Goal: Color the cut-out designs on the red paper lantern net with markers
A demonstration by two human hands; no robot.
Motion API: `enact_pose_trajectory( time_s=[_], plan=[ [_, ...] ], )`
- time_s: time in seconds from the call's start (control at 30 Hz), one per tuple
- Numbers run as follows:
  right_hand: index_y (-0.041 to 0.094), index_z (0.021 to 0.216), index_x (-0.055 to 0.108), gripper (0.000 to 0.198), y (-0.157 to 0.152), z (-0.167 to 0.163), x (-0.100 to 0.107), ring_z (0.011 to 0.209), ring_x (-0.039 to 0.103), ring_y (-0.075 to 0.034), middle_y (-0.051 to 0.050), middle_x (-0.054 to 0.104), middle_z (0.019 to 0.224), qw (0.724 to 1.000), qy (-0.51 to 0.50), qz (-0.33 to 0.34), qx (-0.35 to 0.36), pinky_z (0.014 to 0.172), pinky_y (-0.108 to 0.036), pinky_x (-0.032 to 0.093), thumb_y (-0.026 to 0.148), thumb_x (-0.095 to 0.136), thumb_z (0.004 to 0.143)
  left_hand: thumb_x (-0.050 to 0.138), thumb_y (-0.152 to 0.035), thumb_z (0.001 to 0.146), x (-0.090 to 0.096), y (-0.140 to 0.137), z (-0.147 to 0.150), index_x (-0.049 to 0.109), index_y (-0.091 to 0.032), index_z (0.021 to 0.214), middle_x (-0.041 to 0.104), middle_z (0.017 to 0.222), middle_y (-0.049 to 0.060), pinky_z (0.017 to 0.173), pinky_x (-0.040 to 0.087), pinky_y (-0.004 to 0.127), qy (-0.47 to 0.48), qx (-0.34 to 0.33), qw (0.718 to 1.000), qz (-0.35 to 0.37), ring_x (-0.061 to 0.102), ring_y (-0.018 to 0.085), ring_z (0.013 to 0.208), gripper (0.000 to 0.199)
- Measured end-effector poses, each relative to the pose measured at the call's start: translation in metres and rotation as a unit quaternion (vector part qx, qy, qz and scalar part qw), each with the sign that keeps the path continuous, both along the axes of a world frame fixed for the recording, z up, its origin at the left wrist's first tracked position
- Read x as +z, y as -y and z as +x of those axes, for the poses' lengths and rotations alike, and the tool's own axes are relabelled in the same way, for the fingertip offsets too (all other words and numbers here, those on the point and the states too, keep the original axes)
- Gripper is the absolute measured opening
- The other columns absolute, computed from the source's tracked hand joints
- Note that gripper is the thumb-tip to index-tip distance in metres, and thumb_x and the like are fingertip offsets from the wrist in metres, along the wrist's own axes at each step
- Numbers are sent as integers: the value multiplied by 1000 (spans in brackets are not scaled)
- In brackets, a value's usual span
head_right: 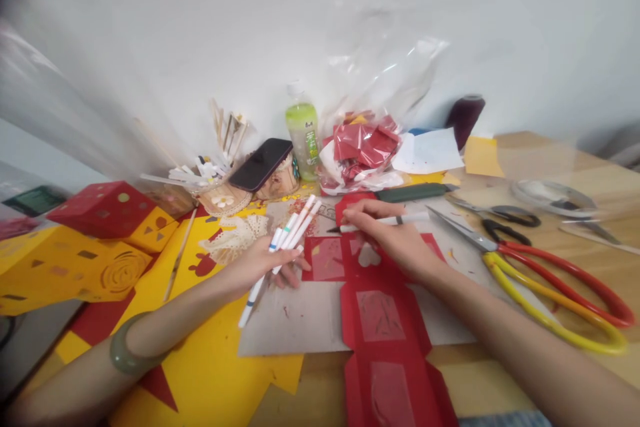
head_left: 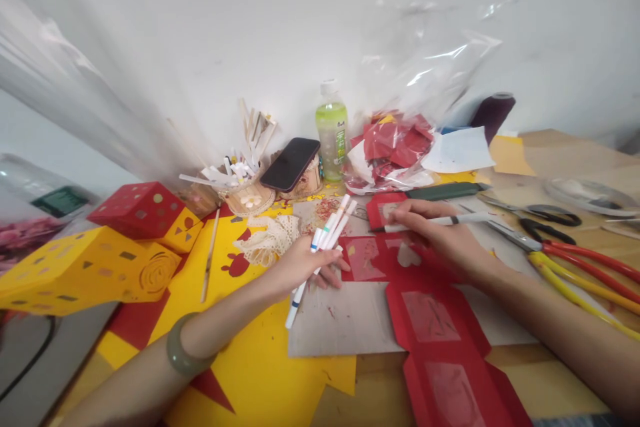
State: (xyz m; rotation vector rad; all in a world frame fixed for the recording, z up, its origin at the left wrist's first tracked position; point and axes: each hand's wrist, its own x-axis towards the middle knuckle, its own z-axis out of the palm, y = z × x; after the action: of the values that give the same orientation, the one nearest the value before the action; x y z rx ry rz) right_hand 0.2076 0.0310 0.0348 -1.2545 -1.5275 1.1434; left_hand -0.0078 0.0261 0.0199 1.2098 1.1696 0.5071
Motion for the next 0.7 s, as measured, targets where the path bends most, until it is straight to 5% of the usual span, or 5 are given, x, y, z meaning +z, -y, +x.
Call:
enact_pose_trajectory(
  time_s=[0.2, 0.7],
  plan=[
    [17, 60, 44, 27, 8, -7, -1, 52, 40, -7, 4, 45, 58, 993, 30, 50, 101, 47, -20, 29, 34, 58, 75, 57, -37, 72, 1, 2, -1, 57, -12, 73, 50, 41, -3, 40, 32, 18, -43, -48, 994, 93, 46, 8, 38, 25],
    [18, 68, 51, 16, 10, -13, -4, 65, 52, -11, 1, 55, 71, 979, -4, 31, 200, 59, -22, 40, 30, 58, 76, 64, -30, 66, -1, 4, 0, 55, -15, 77, 43, 44, -8, 37, 27, 17, -54, -15, 993, 103, 37, 6, 37, 21]
  ],
)
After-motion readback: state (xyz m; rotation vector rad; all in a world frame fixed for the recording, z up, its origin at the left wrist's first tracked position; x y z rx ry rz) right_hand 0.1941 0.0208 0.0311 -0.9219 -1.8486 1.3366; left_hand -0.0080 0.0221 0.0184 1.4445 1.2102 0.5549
